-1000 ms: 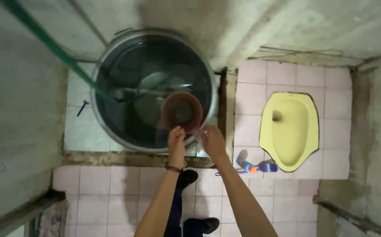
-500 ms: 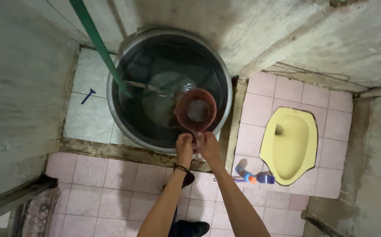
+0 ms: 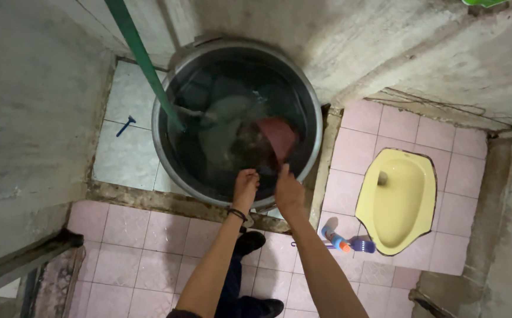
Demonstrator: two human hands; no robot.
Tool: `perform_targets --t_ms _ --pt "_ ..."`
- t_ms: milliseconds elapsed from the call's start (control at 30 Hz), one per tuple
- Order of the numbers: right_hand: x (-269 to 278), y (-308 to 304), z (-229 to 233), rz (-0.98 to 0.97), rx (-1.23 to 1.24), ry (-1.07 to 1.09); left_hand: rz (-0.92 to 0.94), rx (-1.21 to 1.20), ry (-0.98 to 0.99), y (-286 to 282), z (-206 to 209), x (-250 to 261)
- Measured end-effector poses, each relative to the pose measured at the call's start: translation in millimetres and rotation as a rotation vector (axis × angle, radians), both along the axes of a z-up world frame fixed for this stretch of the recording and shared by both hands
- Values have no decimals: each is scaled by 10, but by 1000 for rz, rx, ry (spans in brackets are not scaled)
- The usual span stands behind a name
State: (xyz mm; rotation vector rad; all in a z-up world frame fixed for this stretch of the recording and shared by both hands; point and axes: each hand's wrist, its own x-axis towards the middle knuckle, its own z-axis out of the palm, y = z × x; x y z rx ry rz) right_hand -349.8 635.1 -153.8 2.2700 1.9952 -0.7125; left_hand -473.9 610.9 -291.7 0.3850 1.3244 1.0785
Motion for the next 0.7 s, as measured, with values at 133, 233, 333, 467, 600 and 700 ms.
perform_targets --t_ms 133,233,333,467,600,700 --pt "-27 -23 -68 68 -49 -50 -23 19 149 -66 -20 80" --pt "11 48 -283 -49 -130 111 -42 73 269 -49 14 155" --pt "90 55 -508 -48 384 472 -57 123 307 -33 101 178" --pt "109 -53 -341 -624 -82 966 -67 50 251 -30 382 199" --pt "142 -148 -4 -772 -79 1236 -31 157 89 3 837 315" --pt "202 -251 190 -789 15 1412 -1 195 -94 -26 1191 479"
